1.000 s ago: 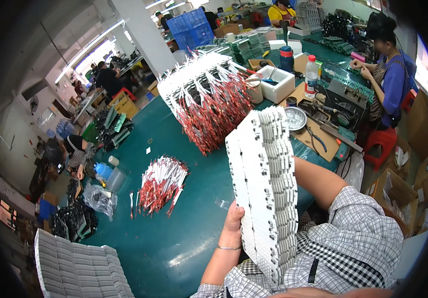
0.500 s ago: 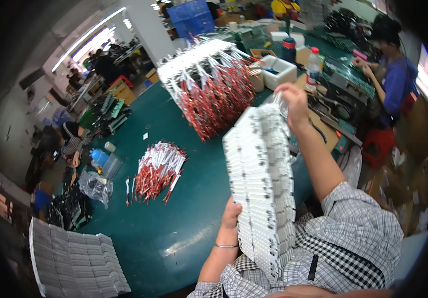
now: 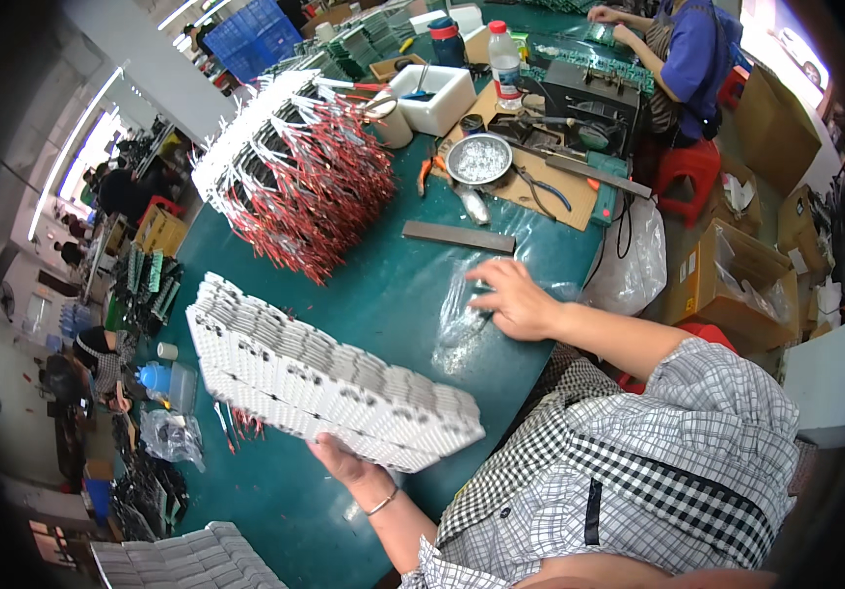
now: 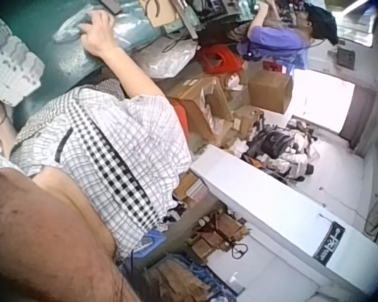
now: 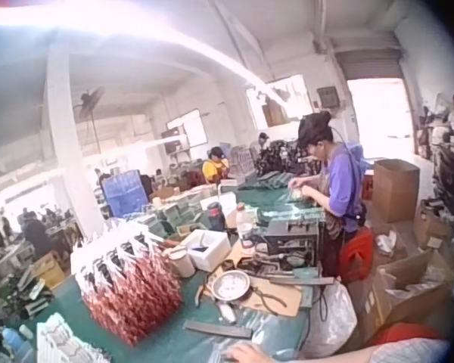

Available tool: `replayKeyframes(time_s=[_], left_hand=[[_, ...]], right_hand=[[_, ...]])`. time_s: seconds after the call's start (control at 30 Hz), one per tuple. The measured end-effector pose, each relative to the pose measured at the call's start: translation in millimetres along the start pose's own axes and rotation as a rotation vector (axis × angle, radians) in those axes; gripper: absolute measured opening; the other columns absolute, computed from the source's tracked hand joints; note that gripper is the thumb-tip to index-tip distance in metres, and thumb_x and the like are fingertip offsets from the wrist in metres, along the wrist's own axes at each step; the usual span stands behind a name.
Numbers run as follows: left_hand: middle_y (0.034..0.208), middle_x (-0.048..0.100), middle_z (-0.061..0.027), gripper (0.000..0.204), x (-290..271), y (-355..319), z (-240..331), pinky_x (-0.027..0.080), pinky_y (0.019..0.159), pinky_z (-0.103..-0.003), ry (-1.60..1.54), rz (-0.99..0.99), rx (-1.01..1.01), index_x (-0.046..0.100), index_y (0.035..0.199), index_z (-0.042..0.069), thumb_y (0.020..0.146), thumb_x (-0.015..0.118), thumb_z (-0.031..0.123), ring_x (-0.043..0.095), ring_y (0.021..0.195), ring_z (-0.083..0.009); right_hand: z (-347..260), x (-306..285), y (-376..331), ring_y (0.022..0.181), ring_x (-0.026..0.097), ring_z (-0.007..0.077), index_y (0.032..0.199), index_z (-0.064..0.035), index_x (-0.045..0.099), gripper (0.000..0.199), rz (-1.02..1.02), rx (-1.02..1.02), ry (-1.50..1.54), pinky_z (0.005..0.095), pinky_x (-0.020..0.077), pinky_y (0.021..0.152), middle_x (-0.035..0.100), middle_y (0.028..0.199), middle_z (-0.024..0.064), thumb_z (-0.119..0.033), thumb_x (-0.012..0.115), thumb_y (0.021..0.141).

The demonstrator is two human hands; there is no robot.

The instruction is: The person solders wires onto an LED circuit board with a soldering tool and stacks the completed board onto a pile. The person then unwraps a new batch of LED circuit boards, places a board flat under a metal weight, and solders wires onto it.

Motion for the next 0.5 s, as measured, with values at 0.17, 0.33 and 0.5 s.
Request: replayKeyframes(time_s=[0.17,0.33,0.5], left_hand=[[0.138,0.046,-0.0172,0.081,-4,18,27,0.043,0.103,-0.045,0.184,0.094,0.216,0.035,0.140,-0.001,0.078,0.079,0.025,0.052,0.121,-0.0303],[0.140,0.044,-0.0140,0.082,2,18,30,0.042,0.102,-0.041,0.425,0.211,0.336,0.030,0.143,0.001,0.078,0.079,0.012,0.050,0.118,-0.0253],[0.140,0.038,-0.0145,0.094,8,-2,33,0.036,0.105,-0.038,0.577,0.193,0.407,0.023,0.145,-0.001,0.070,0.080,0.000,0.043,0.123,-0.0245]], right_hand=[[1,18,-20,0.109,0.049,0.0298,0.063,-0.0073,0.060,0.019,-0.184,0.091,0.257,0.0456,0.0374,0.095,0.056,0.111,0.0111,-0.019,0.075,0.068],[70,10,-2,0.101,0.056,0.0232,0.059,-0.0095,0.051,0.025,0.116,0.639,1.129,0.0413,0.0477,0.088,0.057,0.115,0.0081,0.001,0.072,0.066],[70,-55,63,0.102,0.059,0.0233,0.091,-0.0089,0.061,0.040,0.516,0.537,2.126,0.0442,0.0487,0.098,0.057,0.120,0.0074,0.018,0.052,0.063]])
Point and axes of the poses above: each hand's wrist, its own y-axis towards the middle knuckle, its own x-axis out of the palm, z = x × y, the point moved 9 cm from there along y, towards the middle knuckle
